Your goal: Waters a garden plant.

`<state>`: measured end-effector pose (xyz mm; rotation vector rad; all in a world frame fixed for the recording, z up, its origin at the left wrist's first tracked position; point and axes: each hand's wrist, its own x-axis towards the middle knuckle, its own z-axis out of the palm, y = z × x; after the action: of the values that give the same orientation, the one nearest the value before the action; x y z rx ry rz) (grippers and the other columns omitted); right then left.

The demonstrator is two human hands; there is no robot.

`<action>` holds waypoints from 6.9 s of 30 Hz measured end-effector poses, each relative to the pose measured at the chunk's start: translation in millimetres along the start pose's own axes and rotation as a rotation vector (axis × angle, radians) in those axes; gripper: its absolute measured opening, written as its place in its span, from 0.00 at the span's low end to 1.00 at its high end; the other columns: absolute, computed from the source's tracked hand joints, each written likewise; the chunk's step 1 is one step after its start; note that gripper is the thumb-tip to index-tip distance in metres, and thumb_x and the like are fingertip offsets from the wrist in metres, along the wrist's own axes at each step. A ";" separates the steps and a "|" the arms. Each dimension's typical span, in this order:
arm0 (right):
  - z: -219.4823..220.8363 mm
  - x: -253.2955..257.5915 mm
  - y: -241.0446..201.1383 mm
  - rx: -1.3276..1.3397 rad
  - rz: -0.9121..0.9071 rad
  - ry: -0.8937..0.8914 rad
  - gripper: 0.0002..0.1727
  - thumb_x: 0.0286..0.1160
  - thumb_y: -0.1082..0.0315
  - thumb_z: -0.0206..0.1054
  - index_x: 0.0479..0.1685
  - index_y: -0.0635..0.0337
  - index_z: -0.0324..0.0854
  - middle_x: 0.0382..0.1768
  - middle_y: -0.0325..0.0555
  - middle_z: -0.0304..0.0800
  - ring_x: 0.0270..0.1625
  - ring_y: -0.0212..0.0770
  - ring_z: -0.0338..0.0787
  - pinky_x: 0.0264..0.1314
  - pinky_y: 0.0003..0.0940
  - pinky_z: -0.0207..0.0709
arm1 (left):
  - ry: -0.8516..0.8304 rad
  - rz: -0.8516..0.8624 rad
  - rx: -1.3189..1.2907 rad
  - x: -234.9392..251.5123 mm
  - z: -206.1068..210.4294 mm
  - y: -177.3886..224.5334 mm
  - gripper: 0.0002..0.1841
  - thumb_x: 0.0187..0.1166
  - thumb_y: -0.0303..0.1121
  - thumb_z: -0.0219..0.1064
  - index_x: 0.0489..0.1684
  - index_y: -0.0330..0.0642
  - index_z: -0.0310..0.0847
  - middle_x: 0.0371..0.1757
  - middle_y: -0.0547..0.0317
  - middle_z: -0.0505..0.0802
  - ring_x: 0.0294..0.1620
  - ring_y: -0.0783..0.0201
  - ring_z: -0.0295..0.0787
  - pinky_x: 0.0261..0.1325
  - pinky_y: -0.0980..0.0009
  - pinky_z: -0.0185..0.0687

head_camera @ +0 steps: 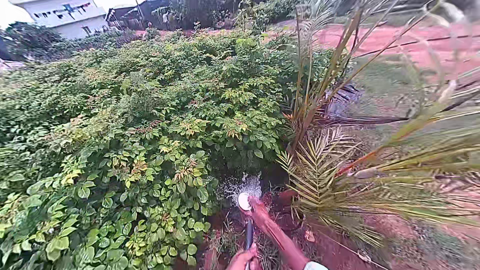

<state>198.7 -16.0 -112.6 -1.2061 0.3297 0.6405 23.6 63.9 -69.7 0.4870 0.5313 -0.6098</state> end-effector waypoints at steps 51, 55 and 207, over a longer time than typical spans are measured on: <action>-22.8 -1.0 -22.2 -0.021 -0.015 -0.130 0.30 0.82 0.78 0.60 0.84 0.61 0.62 0.65 0.56 0.83 0.58 0.45 0.90 0.57 0.40 0.89 | 0.059 0.012 -0.011 3.3 29.5 22.0 0.15 0.95 0.46 0.47 0.48 0.45 0.71 0.19 0.67 0.75 0.09 0.74 0.71 0.10 0.80 0.74; -10.4 0.8 -16.1 -0.314 -0.087 0.029 0.39 0.57 0.67 0.86 0.72 0.67 0.74 0.63 0.58 0.86 0.64 0.44 0.88 0.68 0.41 0.84 | 0.081 0.011 -0.014 3.6 31.3 22.3 0.14 0.95 0.45 0.48 0.49 0.44 0.71 0.19 0.67 0.75 0.08 0.74 0.70 0.09 0.80 0.73; -91.2 -121.2 -261.0 -0.688 -0.701 0.052 0.31 0.67 0.35 0.72 0.57 0.48 0.76 0.32 0.24 0.85 0.29 0.20 0.82 0.33 0.20 0.79 | 0.327 0.280 0.398 -19.7 70.1 -8.8 0.23 0.92 0.53 0.52 0.60 0.41 0.79 0.23 0.63 0.83 0.14 0.70 0.78 0.17 0.74 0.79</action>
<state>274.0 -190.6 121.9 -1.8650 -0.3067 0.0909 26.6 25.7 -7.2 1.0312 0.6387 -0.3648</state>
